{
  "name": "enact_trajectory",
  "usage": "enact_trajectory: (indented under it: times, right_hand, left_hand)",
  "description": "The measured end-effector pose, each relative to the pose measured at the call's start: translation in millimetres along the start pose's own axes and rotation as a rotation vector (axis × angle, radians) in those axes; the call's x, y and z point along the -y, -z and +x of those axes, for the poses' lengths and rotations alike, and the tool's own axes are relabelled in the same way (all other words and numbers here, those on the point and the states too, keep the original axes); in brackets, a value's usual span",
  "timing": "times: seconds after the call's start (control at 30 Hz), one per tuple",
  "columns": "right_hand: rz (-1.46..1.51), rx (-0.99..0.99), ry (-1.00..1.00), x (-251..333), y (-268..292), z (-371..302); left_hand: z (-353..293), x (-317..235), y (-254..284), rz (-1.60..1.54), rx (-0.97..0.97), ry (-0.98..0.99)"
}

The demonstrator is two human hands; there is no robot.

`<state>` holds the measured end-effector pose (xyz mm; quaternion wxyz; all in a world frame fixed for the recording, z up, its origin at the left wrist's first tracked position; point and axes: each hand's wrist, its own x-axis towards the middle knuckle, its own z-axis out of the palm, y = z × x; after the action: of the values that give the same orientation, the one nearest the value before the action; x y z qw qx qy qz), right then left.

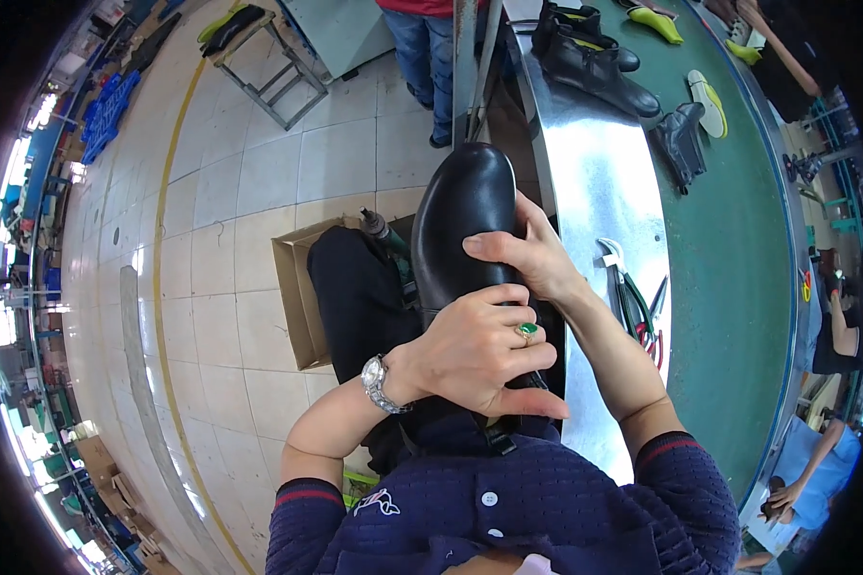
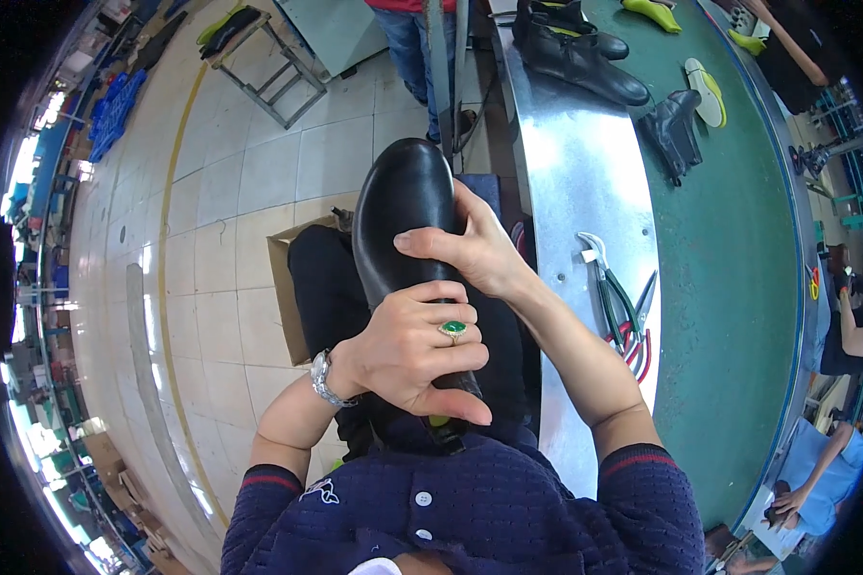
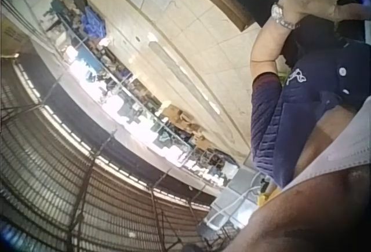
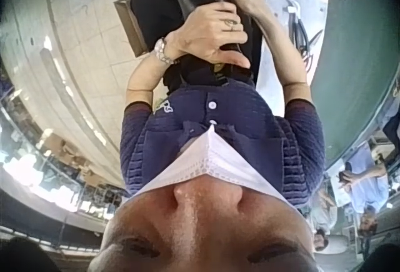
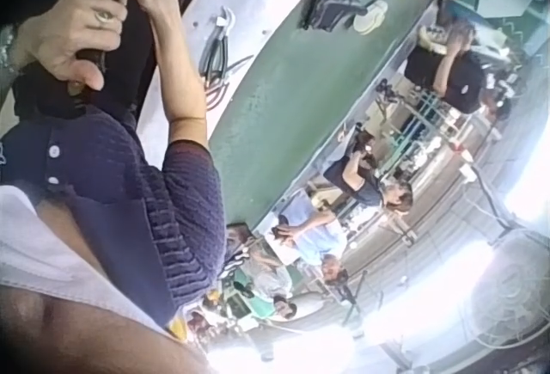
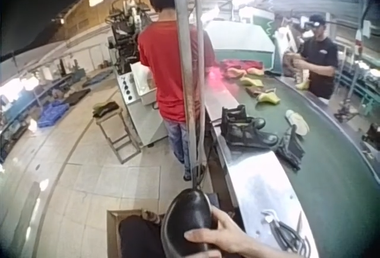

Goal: The recorder is lasting a black leather boot, using pliers and scissors to pull, trim, and secure the upper to the last and insole.

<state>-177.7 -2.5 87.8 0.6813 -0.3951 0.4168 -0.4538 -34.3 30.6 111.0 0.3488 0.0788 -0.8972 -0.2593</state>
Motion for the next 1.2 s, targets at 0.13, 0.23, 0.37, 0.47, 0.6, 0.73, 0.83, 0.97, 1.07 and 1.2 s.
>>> enact_trajectory:
  times: [0.13,0.23,0.37,0.47,0.6,0.73,0.83,0.97,1.07,1.2]
  right_hand:
    - [0.034,-0.081,-0.049,2.0,6.9,-0.8]
    - [0.102,-0.097,-0.115,10.7,15.4,-3.3]
    - [-0.049,0.025,0.0,20.6,14.2,-6.0]
    - [0.017,-0.051,0.055,11.7,9.9,-8.4]
    - [-0.027,-0.137,0.1,6.3,5.9,-8.5]
    - [-0.047,-0.238,0.128,9.5,-1.9,-7.6]
    - [-0.209,-0.261,0.446,28.6,-8.1,-15.1]
    - [-0.798,0.066,1.287,36.5,-3.0,-14.9]
    - [-1.077,0.204,1.388,17.8,-6.1,-27.0]
    - [-1.15,0.226,1.378,-13.1,0.3,-40.0]
  left_hand:
    - [6.8,8.0,-1.8,-0.036,0.0,-0.012]
    - [10.9,9.4,2.5,-0.076,0.029,-0.007]
    - [12.6,5.7,-1.4,-0.053,0.052,0.011]
    - [13.1,3.2,-2.7,-0.059,0.012,-0.003]
    - [14.3,0.8,-1.6,-0.039,0.039,-0.006]
    - [10.7,-1.4,-0.6,-0.032,0.067,0.003]
    - [-1.8,-6.1,7.9,-0.125,-0.049,0.059]
    - [-41.3,-6.3,31.2,-1.551,-0.428,0.675]
    - [-53.0,0.0,18.7,-1.8,-0.7,0.842]
    - [-53.4,-4.1,12.7,-1.543,-0.61,1.189]
